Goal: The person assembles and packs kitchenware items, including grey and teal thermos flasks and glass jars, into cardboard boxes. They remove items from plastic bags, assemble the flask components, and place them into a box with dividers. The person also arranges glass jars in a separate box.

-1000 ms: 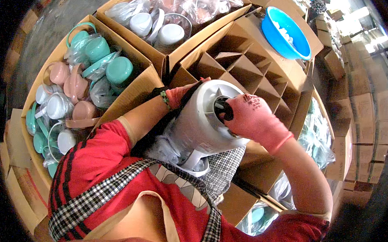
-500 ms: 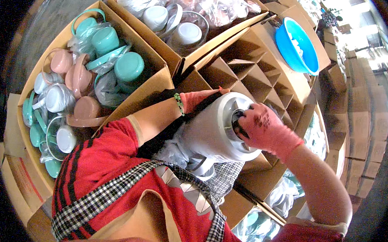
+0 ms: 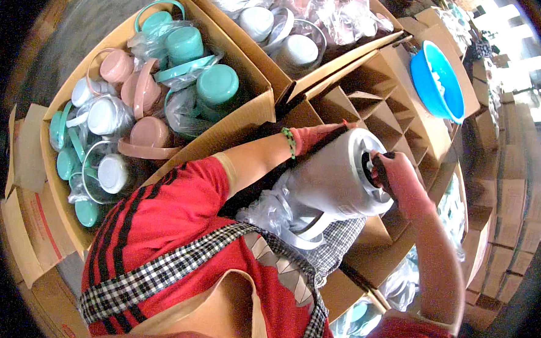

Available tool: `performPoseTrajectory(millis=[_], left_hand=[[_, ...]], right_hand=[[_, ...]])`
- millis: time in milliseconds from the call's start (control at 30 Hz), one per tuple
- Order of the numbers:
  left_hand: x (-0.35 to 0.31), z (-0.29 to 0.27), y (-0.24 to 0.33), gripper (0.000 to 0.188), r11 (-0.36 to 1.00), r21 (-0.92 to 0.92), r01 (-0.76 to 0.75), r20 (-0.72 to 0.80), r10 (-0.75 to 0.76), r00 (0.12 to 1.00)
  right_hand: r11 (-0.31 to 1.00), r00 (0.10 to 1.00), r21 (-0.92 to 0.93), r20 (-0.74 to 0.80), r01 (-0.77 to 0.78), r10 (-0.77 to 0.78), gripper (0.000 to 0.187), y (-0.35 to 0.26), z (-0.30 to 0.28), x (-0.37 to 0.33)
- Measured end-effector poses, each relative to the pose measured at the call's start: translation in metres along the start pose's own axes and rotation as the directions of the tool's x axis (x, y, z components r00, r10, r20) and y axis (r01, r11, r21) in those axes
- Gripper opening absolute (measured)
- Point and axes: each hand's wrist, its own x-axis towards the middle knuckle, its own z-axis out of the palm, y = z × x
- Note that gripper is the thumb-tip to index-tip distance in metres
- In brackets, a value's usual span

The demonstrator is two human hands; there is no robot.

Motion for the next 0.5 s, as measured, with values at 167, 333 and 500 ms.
performPoseTrajectory(millis=[167, 333, 500], left_hand=[[-0.021, -0.001, 0.008, 0.046, 0.842, -0.530, 0.099, 0.079, -0.067, 0.995], [0.004, -0.048, 0.002, 0.044, 0.986, -0.118, -0.120, 0.052, 0.127, 0.991], [0.000, -0.025, -0.014, 0.036, 0.921, 0.285, -0.266, -0.276, 0.345, 0.897]], right_hand=[[0.931, 0.834, 0.125, -0.496, 0.344, -0.241, 0.023, 0.100, 0.051, -0.091], [0.694, 0.996, 0.716, 0.087, -0.072, 0.014, 0.027, 0.113, 0.129, -0.087], [0.907, 0.967, 0.349, -0.172, 0.237, -0.186, 0.036, 0.130, 0.133, -0.072]])
